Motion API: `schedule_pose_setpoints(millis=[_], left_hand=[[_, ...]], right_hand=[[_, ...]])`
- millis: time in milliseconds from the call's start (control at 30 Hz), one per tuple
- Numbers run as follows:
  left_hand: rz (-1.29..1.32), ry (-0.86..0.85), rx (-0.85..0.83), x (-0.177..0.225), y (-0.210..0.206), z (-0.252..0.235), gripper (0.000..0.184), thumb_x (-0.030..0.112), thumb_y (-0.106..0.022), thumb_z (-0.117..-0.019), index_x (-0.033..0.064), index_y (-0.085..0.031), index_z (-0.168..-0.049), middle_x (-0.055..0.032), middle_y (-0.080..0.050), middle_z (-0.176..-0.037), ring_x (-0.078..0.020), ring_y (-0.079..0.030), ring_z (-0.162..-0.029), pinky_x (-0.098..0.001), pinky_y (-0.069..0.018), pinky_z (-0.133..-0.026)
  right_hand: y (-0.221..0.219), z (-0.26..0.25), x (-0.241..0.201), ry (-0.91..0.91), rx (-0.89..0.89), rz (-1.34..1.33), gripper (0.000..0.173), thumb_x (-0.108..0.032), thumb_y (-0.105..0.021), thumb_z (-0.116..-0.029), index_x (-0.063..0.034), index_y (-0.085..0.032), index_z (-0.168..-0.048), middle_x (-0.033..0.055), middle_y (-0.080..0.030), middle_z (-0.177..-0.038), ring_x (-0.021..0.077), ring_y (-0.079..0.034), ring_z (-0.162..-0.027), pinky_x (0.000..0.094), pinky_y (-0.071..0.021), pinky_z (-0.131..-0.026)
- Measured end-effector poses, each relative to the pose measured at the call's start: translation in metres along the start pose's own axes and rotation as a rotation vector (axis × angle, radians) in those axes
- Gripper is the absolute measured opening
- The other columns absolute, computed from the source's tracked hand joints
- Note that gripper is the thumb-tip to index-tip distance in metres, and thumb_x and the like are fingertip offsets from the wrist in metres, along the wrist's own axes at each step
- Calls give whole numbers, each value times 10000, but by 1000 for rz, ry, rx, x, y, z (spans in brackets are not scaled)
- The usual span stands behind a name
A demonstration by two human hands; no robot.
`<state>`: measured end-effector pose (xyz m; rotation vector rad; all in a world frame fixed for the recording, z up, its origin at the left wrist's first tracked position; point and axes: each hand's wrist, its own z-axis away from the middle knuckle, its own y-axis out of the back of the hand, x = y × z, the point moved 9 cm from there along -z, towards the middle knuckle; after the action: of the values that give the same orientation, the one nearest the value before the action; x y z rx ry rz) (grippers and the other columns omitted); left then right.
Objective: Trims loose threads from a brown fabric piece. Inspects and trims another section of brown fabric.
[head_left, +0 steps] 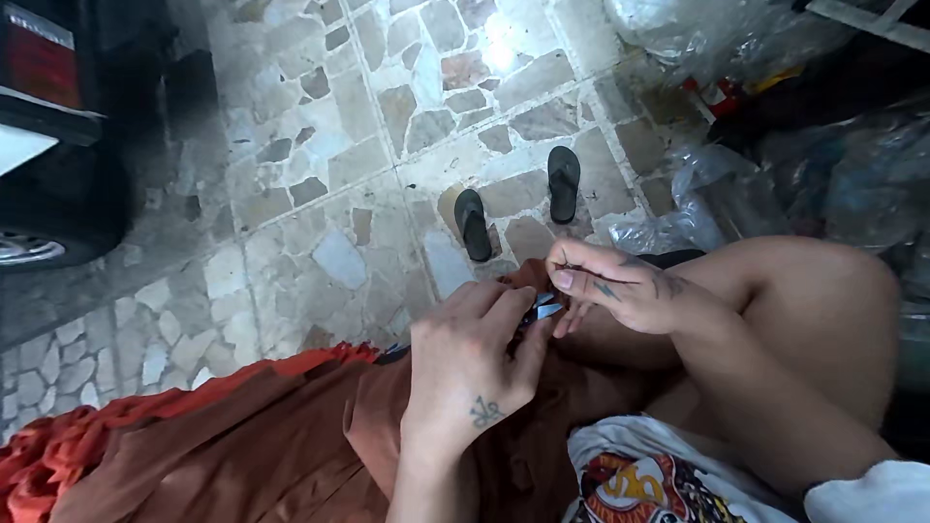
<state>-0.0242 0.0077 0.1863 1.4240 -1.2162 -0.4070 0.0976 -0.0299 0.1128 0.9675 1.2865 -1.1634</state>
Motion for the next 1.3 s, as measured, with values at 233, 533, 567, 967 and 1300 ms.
schedule_pose_setpoints(millis=[233, 533, 567, 967, 1300], left_hand=[[10, -20, -11, 5, -8, -1, 249, 336, -606, -959, 169, -790, -939, 37, -694, -815, -83, -643, -733, -291, -481, -596], [80, -6, -27, -2, -14, -2, 267, 352, -595, -972, 161, -779, -945, 38, -704, -819, -76, -657, -731, -296, -519, -605], [85, -7, -23, -3, -15, -3, 258, 342, -598, -974, 164, -779, -929, 39, -700, -805, -75, -656, -721, -296, -518, -600], [613, 334, 124, -74, -16, 1, 583, 561, -698, -905, 107, -656, -1269, 114, -556, -727, 51, -493, -573, -136, -450, -530], [1128, 151, 152, -90, -7, 8, 132, 209, -722, -950, 166, -742, -1073, 49, -729, -868, -16, -659, -689, -200, -576, -639]], right_hand=[[-3, 0, 2, -38, -39, 26, 232, -234, -375, -1104, -92, -546, -1037, 34, -658, -889, 111, -716, -727, 273, -638, -662], [-3, 0, 5, -82, -41, -20, 233, -234, -366, -1112, -89, -536, -1049, 37, -661, -894, 119, -721, -718, 274, -640, -662], [-3, 0, 6, -86, -44, -24, 237, -240, -363, -1113, -89, -534, -1049, 38, -663, -896, 124, -724, -722, 280, -641, -665], [11, 2, -4, 41, 26, -121, 245, -273, -334, -1112, -119, -512, -1044, 25, -663, -843, 154, -731, -691, 319, -653, -659], [71, 13, -3, 36, 388, 100, 237, -230, -326, -1113, -73, -503, -1099, 57, -721, -847, 160, -729, -668, 311, -639, -645]])
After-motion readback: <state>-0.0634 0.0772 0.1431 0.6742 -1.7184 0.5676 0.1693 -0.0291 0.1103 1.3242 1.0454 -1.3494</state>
